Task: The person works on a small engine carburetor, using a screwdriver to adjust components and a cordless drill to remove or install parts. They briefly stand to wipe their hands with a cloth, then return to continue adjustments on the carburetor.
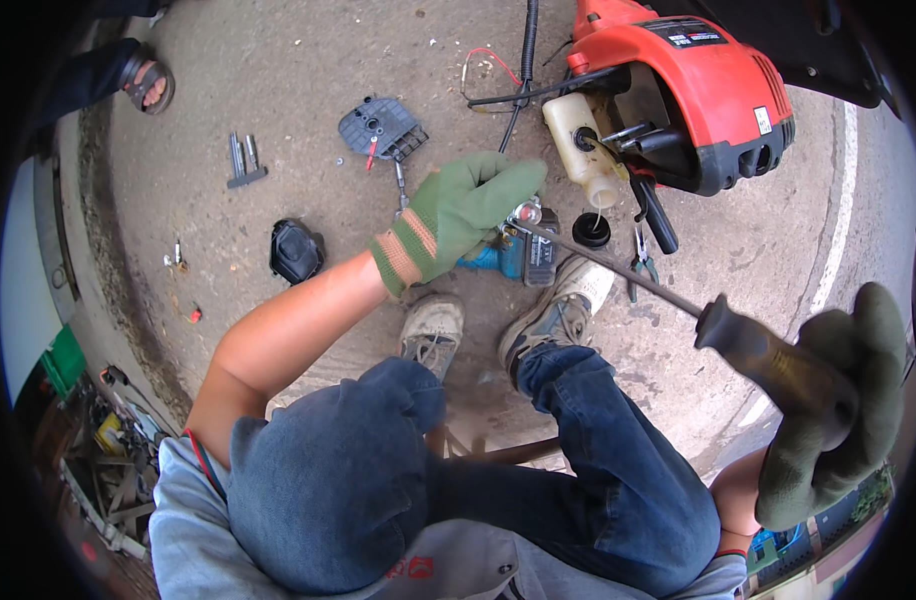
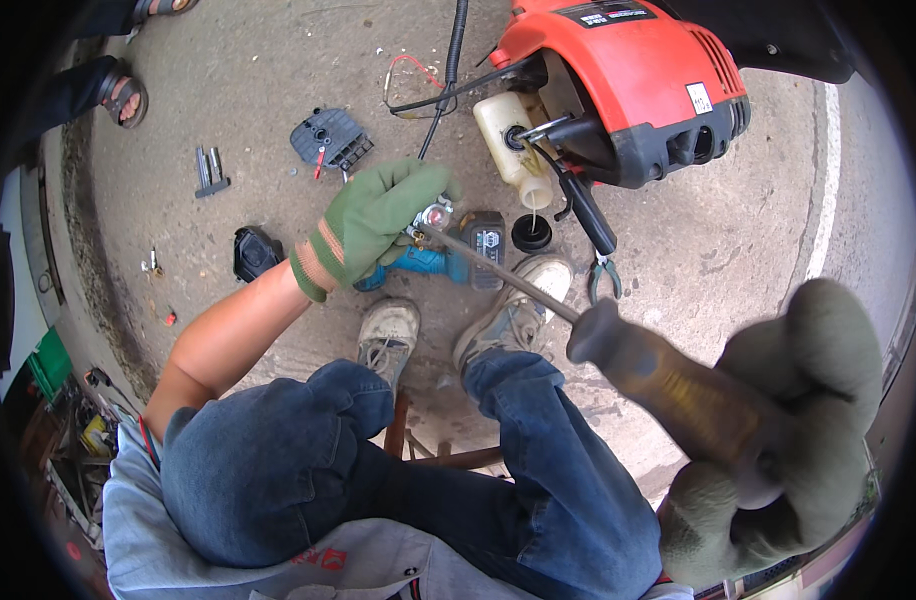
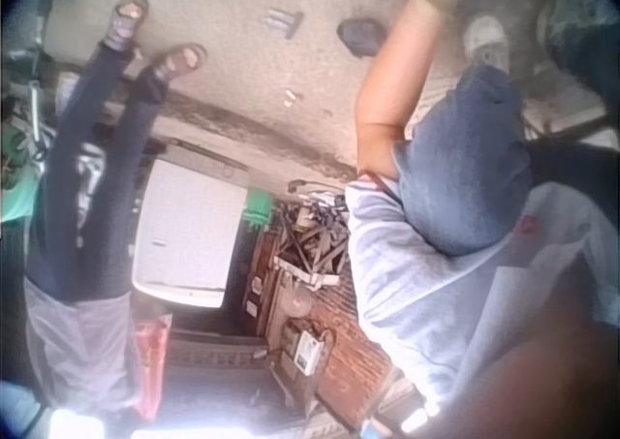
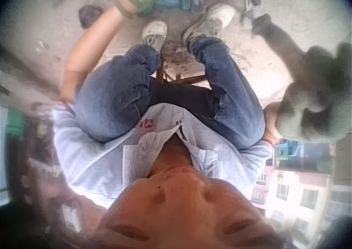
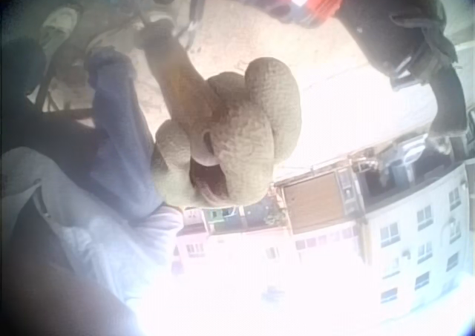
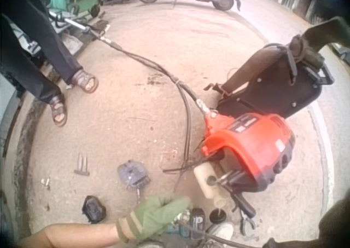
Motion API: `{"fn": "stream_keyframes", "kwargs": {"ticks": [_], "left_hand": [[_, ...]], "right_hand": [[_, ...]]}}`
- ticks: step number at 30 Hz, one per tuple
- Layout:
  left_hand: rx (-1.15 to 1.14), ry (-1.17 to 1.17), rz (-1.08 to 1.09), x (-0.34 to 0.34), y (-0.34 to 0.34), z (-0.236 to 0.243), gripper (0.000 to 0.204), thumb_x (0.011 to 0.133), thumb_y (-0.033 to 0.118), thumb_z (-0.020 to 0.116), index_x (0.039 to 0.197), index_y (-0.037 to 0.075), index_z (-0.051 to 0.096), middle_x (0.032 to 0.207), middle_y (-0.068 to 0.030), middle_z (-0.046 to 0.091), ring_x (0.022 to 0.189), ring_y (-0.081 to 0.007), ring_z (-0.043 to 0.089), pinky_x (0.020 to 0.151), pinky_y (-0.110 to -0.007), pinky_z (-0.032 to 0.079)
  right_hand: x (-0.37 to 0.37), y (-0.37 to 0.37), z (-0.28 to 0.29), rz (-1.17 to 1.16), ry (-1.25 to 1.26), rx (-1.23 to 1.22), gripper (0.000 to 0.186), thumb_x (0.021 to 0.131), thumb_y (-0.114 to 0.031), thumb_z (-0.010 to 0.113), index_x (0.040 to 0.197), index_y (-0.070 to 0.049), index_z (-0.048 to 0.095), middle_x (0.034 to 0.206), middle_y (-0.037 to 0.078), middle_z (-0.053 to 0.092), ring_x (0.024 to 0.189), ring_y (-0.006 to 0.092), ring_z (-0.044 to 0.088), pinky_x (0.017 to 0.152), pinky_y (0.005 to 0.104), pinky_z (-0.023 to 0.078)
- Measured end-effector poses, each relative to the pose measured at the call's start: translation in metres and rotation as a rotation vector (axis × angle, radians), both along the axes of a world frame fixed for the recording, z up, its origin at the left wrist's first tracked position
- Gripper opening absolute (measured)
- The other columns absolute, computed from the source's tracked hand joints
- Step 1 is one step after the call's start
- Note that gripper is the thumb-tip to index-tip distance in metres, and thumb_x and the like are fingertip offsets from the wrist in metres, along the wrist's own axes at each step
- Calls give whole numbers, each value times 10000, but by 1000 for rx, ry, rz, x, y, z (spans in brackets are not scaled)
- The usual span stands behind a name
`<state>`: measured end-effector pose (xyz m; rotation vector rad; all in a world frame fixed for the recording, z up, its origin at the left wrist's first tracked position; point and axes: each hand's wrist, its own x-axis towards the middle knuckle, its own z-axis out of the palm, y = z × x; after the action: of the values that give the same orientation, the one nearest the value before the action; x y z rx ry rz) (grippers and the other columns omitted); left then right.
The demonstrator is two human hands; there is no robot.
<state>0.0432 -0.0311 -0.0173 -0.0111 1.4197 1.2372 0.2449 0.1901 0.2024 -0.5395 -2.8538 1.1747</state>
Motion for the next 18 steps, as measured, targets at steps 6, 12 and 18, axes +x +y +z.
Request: {"fn": "stream_keyframes", "kwargs": {"ticks": [6, 12, 18], "left_hand": [[-31, 49, -56, -4, 3, 13, 353, 1018, 392, 579, 1026, 63, 706, 769, 26, 616, 462, -32, 431, 405, -213, 318], [-15, 38, -67, -3, 7, 11, 354, 1024, 393, 571, 1034, 67, 709, 762, 35, 606, 461, -24, 416, 400, -212, 298], [1, -1, -25, -5, 0, 5, 348, 1024, 383, 580, 1050, 59, 705, 785, 34, 615, 468, -20, 406, 403, -215, 307]], "right_hand": [[-12, -9, -11, -202, 62, -193, 582, 1027, -360, 540, 1483, -4, 480, 1385, 273, 589, 1173, 319, 672, 974, 403, 560], [-11, -13, -13, -110, 150, 128, 677, 984, -422, 570, 1487, 19, 463, 1380, 271, 596, 1124, 303, 676, 985, 428, 533], [8, -3, -9, -47, 34, 101, 565, 1040, -388, 550, 1440, 11, 538, 1301, 253, 652, 996, 249, 699, 816, 345, 571]]}}
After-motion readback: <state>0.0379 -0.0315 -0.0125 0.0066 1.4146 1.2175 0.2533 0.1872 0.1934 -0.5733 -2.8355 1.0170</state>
